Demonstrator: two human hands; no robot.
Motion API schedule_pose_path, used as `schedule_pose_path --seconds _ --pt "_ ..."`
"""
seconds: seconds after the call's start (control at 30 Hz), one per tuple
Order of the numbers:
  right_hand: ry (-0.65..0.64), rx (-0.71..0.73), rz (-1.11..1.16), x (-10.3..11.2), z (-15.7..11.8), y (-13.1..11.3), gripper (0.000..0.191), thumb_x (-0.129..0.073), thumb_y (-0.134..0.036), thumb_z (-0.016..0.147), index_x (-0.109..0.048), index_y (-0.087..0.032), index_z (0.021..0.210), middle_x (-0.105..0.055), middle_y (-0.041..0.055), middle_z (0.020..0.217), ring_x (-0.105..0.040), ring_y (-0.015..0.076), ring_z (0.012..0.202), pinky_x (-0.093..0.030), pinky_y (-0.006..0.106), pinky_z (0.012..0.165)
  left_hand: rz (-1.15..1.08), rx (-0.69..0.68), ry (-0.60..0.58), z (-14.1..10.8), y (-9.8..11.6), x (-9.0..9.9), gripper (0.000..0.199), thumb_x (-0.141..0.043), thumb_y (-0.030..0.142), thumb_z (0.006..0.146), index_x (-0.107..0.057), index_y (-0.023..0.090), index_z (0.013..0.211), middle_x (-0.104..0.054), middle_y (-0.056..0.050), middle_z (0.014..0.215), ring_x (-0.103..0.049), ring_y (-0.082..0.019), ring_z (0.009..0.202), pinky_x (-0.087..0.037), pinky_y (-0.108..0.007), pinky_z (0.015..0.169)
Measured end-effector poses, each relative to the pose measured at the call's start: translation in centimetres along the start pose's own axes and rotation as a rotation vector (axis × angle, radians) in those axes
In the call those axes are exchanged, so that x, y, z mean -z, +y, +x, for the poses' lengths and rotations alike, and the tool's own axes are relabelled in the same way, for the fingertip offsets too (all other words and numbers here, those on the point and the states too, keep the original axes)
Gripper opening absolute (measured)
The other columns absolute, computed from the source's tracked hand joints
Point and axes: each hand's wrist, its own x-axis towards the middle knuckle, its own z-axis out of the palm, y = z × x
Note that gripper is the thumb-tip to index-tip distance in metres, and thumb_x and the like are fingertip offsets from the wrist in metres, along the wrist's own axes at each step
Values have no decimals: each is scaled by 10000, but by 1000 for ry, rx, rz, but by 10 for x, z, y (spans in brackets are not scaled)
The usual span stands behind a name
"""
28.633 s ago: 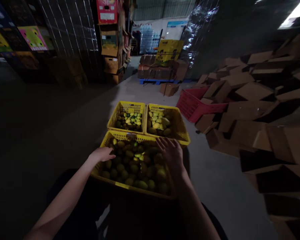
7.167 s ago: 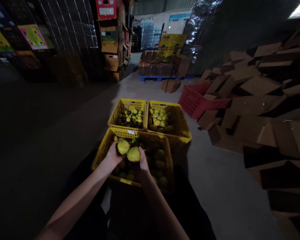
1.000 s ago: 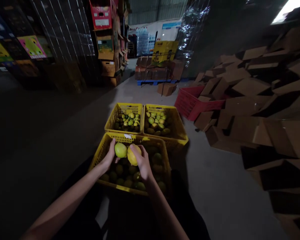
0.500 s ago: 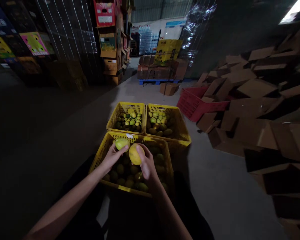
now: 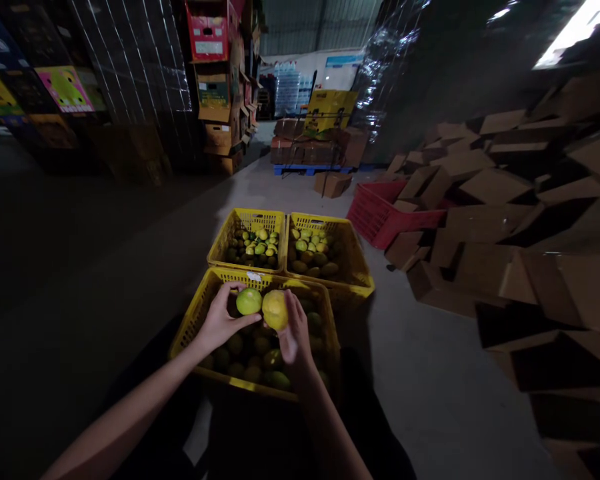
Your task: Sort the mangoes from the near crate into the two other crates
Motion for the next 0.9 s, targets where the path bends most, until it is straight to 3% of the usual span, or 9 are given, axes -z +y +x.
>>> schedule_pose_path --seconds 0.1,0.2,0.3,0.6,0.73,0.8,0.9 --pt "-66 12 -47 -4 -5 -5 323 -789 -337 604 -630 -217 857 -660 -22 760 -598 130 604 -471 228 484 -64 62 -6 2 0 3 489 -776 382 622 -544 199 1012 -594 -60 1031 -551 -207 959 -424 -309 864" --pt "-96 -3 -75 -7 -9 -11 424 -808 -184 529 -614 -230 903 -656 -22 787 -596 132 625 -477 231 498 -138 122 -9 3 -1 3 500 -769 379 630 -544 194 1037 -599 -59 1036 -559 -195 948 -437 -297 853" --pt "-115 -4 -85 -8 -10 -13 505 -787 -138 504 -589 -252 955 -657 -23 802 -607 146 651 -480 239 508 -194 187 -18 4 -2 3 527 -766 382 633 -543 189 1070 -603 -62 1039 -571 -187 919 -456 -298 836" --pt "-73 -47 -65 -4 -6 -8 315 -689 -267 583 -589 -213 876 -656 -11 710 -611 157 567 -427 228 424 -238 206 -20 3 -2 2 549 -791 345 600 -594 184 1086 -632 -78 1087 -575 -213 992 -451 -323 893" --pt "-27 -97 -58 -5 -4 -8 306 -663 -337 579 -597 -202 847 -672 7 693 -637 196 632 -432 246 438 -307 268 12 3 0 1 541 -800 358 571 -629 183 1054 -634 -72 1077 -579 -211 992 -451 -320 896" --pt "17 -152 -43 -5 -4 -9 293 -641 -369 594 -608 -200 832 -680 12 687 -646 212 671 -444 260 461 -369 324 31 4 3 2 493 -801 373 564 -658 175 993 -639 -69 1058 -577 -212 998 -448 -311 897" --pt "13 -213 -4 -6 -2 -11 272 -623 -379 627 -628 -195 828 -677 0 677 -629 181 631 -420 239 443 -572 505 -53 5 7 3 425 -755 422 635 -676 158 958 -662 -70 1002 -592 -208 975 -468 -297 861"
